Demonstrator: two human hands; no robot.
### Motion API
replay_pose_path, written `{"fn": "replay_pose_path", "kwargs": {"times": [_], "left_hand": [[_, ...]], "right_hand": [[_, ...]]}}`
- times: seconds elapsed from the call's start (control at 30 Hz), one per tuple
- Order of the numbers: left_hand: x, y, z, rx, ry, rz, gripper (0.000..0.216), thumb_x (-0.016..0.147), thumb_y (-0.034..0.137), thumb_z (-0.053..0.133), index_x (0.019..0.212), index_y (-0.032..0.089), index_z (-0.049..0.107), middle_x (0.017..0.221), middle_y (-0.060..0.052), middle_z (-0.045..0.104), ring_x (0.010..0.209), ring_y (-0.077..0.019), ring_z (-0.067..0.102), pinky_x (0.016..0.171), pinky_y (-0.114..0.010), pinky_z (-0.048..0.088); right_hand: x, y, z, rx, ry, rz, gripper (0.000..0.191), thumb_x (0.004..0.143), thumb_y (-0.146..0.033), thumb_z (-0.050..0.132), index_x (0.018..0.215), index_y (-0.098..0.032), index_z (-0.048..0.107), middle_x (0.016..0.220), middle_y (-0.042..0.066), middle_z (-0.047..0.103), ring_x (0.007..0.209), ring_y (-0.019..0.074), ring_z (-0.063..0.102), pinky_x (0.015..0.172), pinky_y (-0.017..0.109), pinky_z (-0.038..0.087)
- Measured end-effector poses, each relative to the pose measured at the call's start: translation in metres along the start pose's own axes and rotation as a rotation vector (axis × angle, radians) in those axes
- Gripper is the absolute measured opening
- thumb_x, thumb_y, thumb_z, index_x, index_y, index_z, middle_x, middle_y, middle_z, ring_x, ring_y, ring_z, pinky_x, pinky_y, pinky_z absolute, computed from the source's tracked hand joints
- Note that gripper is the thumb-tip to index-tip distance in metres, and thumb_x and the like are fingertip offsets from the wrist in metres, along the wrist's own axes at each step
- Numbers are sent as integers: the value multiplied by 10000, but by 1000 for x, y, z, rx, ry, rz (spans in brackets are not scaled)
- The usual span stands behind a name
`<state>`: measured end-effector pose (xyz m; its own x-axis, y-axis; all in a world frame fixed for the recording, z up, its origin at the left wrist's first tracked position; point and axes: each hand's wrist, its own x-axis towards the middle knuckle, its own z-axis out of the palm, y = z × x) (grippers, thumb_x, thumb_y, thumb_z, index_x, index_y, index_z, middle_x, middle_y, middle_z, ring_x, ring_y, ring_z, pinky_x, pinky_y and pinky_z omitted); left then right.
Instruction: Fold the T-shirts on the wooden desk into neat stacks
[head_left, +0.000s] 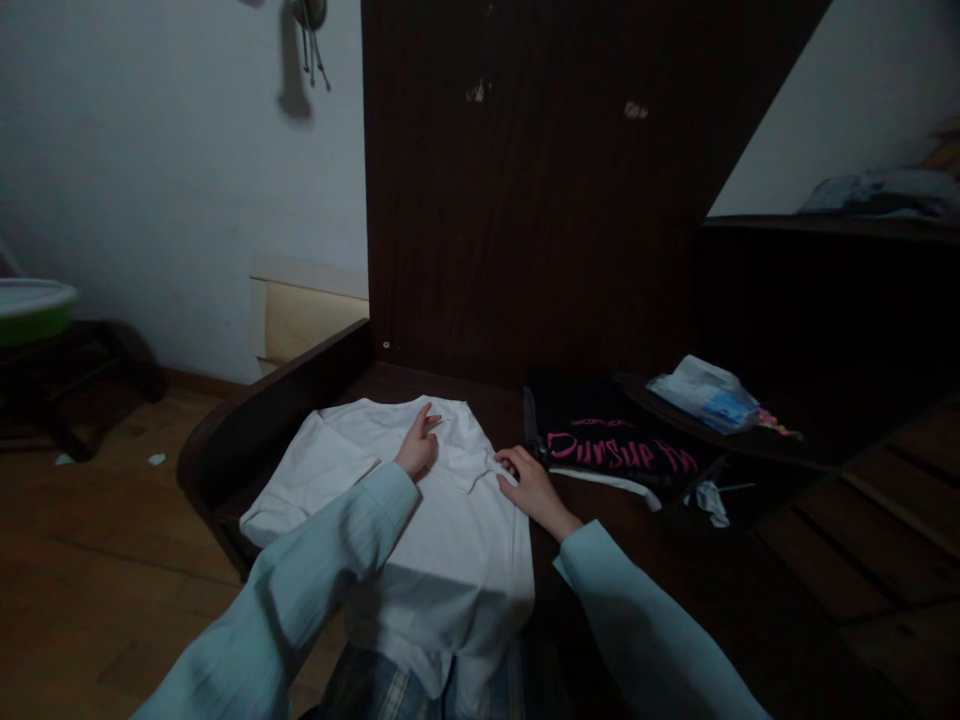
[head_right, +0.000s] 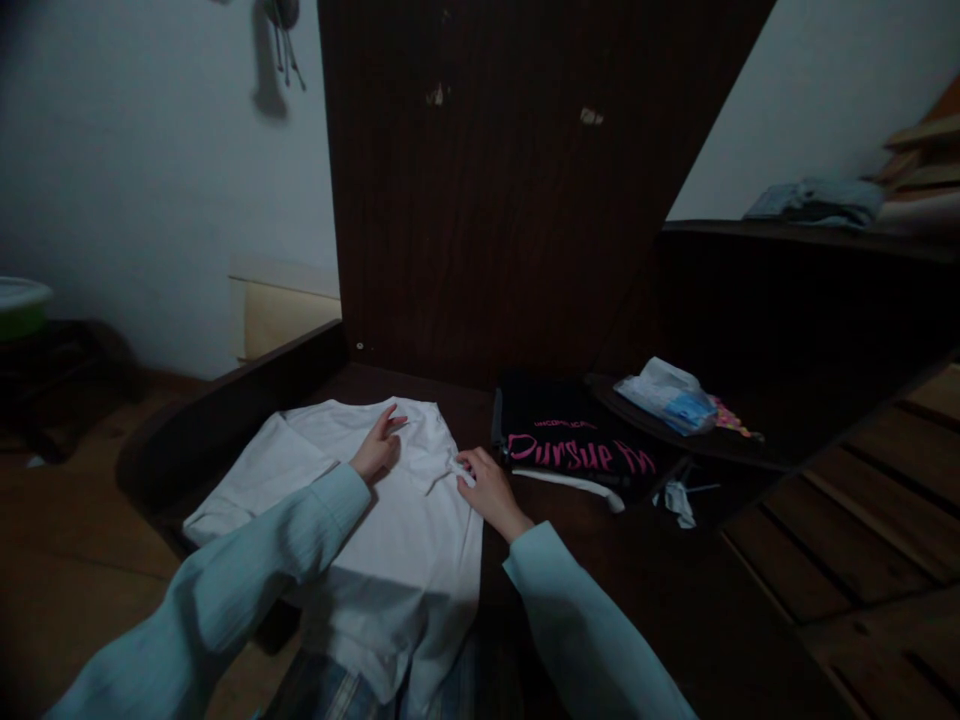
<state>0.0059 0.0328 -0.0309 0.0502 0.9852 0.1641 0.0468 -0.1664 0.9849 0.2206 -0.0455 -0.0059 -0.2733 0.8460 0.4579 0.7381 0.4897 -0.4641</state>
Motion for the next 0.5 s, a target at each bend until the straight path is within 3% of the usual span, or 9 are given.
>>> {"fn": "replay_pose_path", "kwargs": {"times": [0.1, 0.23, 0.33, 0.5], "left_hand": [[-2, 6, -1, 191, 46, 120, 672, 676, 74, 435, 1317, 211, 287, 1206, -96, 498, 671, -86, 555, 619, -229, 451], [-6, 17, -4, 353, 31, 270, 571, 657, 60, 452, 1213, 188, 453, 1157, -86, 538, 1027, -174, 518, 875, -324, 405], [-8, 22, -5, 388, -33, 288, 441, 678, 77, 418, 1072, 194, 578, 1117, -62, 584, 1050, -176, 515, 924, -336, 384], [-7, 19, -4, 384, -70, 255, 390, 663, 82, 394, 973, 146, 623, 1032, -72, 633, 969, -165, 565, 896, -311, 416]], "right_hand": [[1, 8, 2, 55, 64, 18, 203, 676, -68, 402, 786, -178, 532, 726, 5, 479, 639, 118, 487, 624, 240, 419], [0, 11, 1, 84, 75, 33, 128, 683, -114, 456, 768, -182, 524, 725, 0, 474, 628, 114, 475, 593, 230, 408], [-1, 9, 2, 56, 43, 20, 169, 663, -164, 528, 832, -181, 522, 789, 7, 488, 674, 122, 481, 624, 240, 412], [1, 12, 4, 24, 72, 61, 206, 660, -86, 437, 830, -177, 512, 740, -1, 478, 665, 126, 478, 635, 244, 394]]}}
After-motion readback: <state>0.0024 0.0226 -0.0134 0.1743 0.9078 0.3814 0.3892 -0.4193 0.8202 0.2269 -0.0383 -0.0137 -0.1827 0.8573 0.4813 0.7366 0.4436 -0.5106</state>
